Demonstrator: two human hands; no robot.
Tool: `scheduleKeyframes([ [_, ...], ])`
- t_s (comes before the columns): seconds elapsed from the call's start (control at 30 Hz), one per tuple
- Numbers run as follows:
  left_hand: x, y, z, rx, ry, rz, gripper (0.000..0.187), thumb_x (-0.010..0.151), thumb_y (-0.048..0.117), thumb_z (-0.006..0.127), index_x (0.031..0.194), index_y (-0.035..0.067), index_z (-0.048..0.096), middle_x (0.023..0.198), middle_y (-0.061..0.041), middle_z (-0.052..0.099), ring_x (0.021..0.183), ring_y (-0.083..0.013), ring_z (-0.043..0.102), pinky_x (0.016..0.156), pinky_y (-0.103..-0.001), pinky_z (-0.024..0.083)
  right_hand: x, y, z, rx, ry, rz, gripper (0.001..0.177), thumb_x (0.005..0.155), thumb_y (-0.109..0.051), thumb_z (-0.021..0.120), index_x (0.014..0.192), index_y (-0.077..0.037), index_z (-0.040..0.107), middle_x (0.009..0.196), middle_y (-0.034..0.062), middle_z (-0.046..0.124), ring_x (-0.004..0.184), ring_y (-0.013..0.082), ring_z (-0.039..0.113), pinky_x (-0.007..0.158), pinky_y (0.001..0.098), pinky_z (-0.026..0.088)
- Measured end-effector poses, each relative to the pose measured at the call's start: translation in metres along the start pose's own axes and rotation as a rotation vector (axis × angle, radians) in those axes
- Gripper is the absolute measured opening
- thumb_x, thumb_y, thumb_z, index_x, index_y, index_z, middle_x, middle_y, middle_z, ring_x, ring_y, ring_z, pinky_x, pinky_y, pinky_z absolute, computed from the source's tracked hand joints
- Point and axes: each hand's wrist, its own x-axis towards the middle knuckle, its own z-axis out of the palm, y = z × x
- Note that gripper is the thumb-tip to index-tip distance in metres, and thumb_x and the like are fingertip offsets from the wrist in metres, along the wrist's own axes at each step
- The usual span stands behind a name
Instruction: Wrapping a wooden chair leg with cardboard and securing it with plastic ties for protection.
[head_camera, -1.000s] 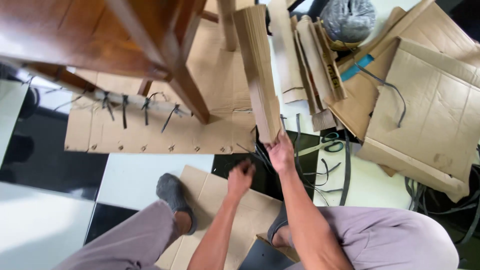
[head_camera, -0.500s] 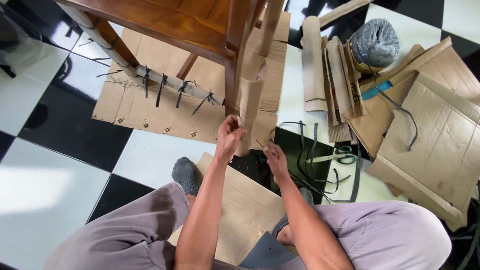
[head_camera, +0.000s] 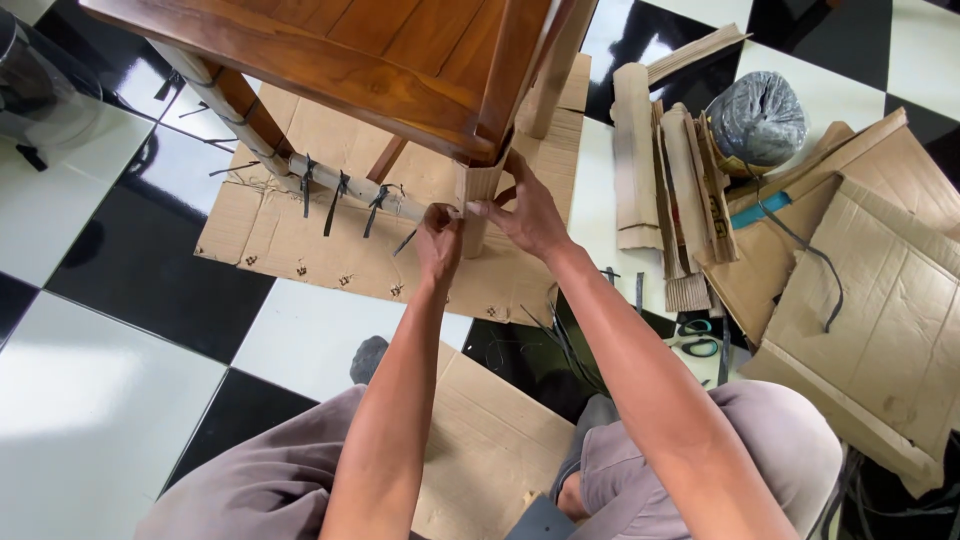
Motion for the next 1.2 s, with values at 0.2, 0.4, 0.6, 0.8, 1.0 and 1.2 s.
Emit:
scheduleKeyframes([
  [0.2, -0.045, 0.079, -0.004, 0.024, -0.164, 0.179, 0.066, 0.088, 0.008, 0.063, 0.150, 0.002, 0.041, 0.145, -0.029, 0.047, 0.143, -0.0482, 0.040, 0.119, -0.064, 0.036, -0.001, 0.007, 0.014, -0.069, -0.055, 0.006, 0.085, 0.099, -0.046, 0.070, 0.158, 0.000, 0.028, 0.142, 0.0267, 0.056, 0.102, 0.0384, 0.071, 0.087, 0.0553, 0.059],
  [0.4, -0.027, 0.062, 0.017, 0.070, -0.150, 0.273, 0.067, 0.086, 0.011, 0.063, 0.150, 0.009, 0.042, 0.128, -0.031, 0.063, 0.126, -0.0525, 0.055, 0.108, -0.069, 0.043, 0.002, 0.015, 0.018, -0.159, -0.047, 0.029, 0.074, 0.094, -0.049, 0.074, 0.139, 0.002, 0.046, 0.131, 0.0258, 0.060, 0.098, 0.0405, 0.072, 0.081, 0.0541, 0.059],
  [0.6, -0.002, 0.020, 0.026, -0.050, -0.148, 0.313, 0.042, 0.087, 0.014, 0.062, 0.129, 0.012, 0.066, 0.112, -0.024, 0.073, 0.114, -0.0460, 0.065, 0.089, -0.058, 0.053, -0.001, 0.017, 0.018, -0.095, -0.019, -0.013, 0.059, 0.096, -0.043, 0.073, 0.126, 0.003, 0.050, 0.125, 0.0261, 0.062, 0.097, 0.0424, 0.072, 0.083, 0.0560, 0.058],
  [0.8, -0.004, -0.003, 0.015, -0.038, -0.092, 0.245, 0.031, 0.086, 0.010, 0.066, 0.115, 0.010, 0.073, 0.104, -0.022, 0.075, 0.108, -0.0395, 0.070, 0.084, -0.051, 0.056, -0.015, 0.009, 0.029, -0.154, -0.010, -0.015, 0.060, 0.093, -0.045, 0.076, 0.121, 0.002, 0.052, 0.118, 0.0252, 0.066, 0.097, 0.0411, 0.073, 0.081, 0.0565, 0.058],
  [1.0, -0.045, 0.014, -0.019, -0.068, -0.051, 0.262, 0.025, 0.077, 0.004, 0.061, 0.099, 0.004, 0.073, 0.087, -0.018, 0.076, 0.089, -0.0293, 0.071, 0.074, -0.045, 0.056, -0.041, 0.001, 0.032, -0.272, -0.094, -0.095, 0.061, 0.089, -0.056, 0.074, 0.114, -0.002, 0.059, 0.096, 0.0204, 0.072, 0.102, 0.0416, 0.067, 0.089, 0.0536, 0.053],
  [1.2, -0.060, 0.021, -0.025, -0.016, -0.047, 0.215, 0.022, 0.068, 0.009, 0.071, 0.090, 0.010, 0.074, 0.081, -0.012, 0.076, 0.084, -0.0264, 0.074, 0.075, -0.042, 0.057, -0.061, -0.007, 0.026, -0.115, -0.141, -0.054, 0.077, 0.093, -0.067, 0.066, 0.141, -0.008, 0.057, 0.109, 0.0151, 0.074, 0.094, 0.0318, 0.066, 0.084, 0.0469, 0.054],
])
